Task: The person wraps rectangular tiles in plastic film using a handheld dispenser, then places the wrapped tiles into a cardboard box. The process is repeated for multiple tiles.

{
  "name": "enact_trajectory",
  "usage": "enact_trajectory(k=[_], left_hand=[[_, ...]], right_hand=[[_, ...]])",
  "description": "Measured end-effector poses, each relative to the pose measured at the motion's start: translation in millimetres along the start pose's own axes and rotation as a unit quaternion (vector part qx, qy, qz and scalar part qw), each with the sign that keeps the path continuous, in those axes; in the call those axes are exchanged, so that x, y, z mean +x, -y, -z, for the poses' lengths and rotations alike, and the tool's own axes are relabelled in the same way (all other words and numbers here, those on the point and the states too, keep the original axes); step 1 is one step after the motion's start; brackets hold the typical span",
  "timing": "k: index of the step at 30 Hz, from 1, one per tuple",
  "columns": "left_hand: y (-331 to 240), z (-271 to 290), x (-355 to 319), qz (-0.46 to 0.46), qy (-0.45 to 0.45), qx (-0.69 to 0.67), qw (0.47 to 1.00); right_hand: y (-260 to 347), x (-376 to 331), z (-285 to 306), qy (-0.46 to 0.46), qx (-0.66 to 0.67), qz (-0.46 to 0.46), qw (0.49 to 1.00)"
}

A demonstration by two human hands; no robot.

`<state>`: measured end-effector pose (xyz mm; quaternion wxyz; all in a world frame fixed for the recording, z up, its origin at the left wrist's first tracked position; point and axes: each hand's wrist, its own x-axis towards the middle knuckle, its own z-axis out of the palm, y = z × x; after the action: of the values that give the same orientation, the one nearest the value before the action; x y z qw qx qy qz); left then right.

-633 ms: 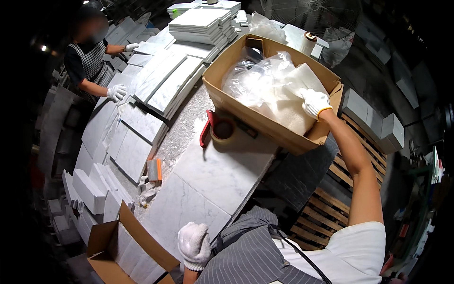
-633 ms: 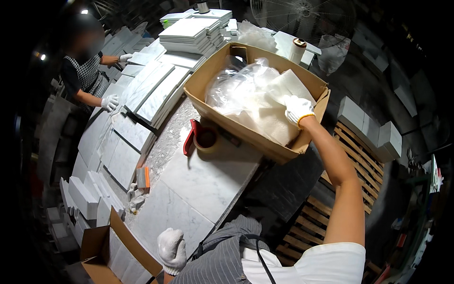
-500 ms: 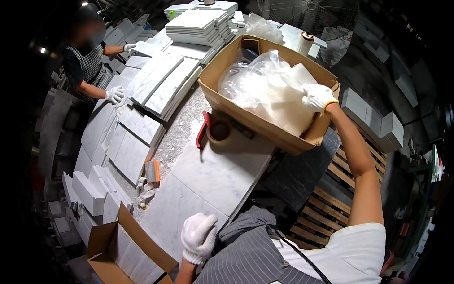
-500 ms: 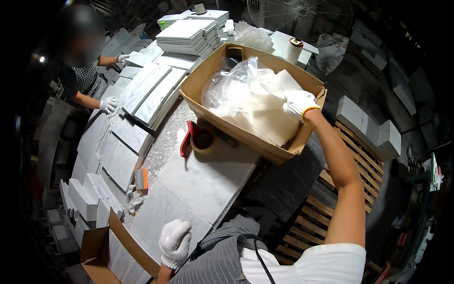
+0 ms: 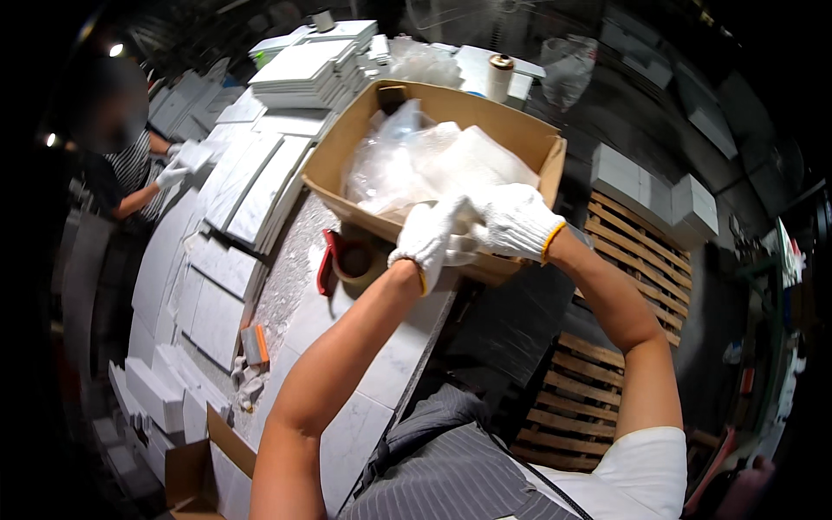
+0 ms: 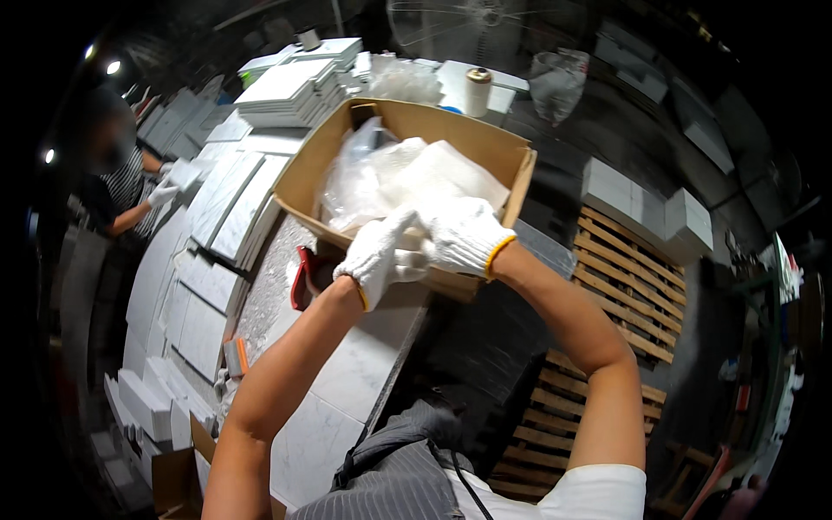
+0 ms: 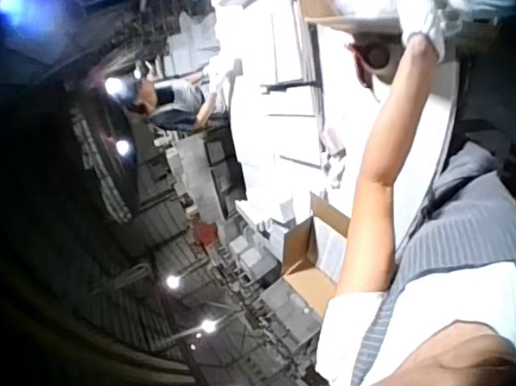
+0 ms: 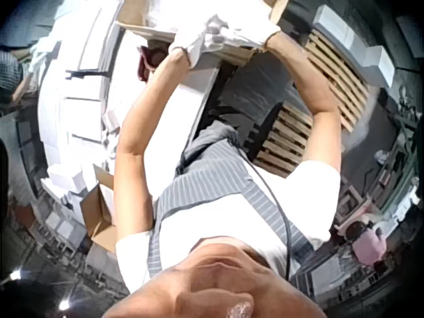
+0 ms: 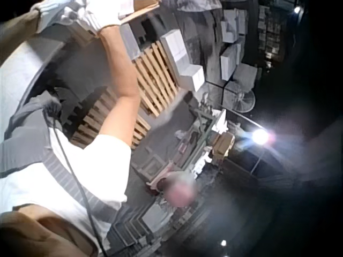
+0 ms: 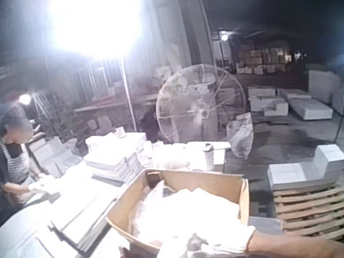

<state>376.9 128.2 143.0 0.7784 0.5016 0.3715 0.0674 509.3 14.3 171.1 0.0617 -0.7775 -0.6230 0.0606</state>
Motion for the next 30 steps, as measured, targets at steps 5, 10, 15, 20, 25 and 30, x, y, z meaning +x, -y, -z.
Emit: enact_trajectory(k=[5,10,15,20,25,30], left_hand=[[-1,6,3,0.035,-0.014,0.056,0.998],[-1,10,-2,0.071,-0.010,0.045,0.996],[-6,26,-32,0.127,0.011,-0.039,0.991],[-27,11,-72,0.144,0.063,-0.026,0.987],[-43,38,-129,0.068,0.069,-0.004,0.995],[-31,105,-181,-0.084,0.027,-0.018,0.996]], right_hand=[[-43,3,-15,0.088,0.389,-0.021,0.917],[-36,37,-78,0.131,0.145,0.043,0.980],[-21,53,-115,0.282,0.134,0.054,0.948],[-23,44,-111,0.304,0.432,-0.271,0.805],[-27,48,-105,0.306,0.271,-0.149,0.901],[-56,67,-114,0.297,-0.105,0.065,0.947]])
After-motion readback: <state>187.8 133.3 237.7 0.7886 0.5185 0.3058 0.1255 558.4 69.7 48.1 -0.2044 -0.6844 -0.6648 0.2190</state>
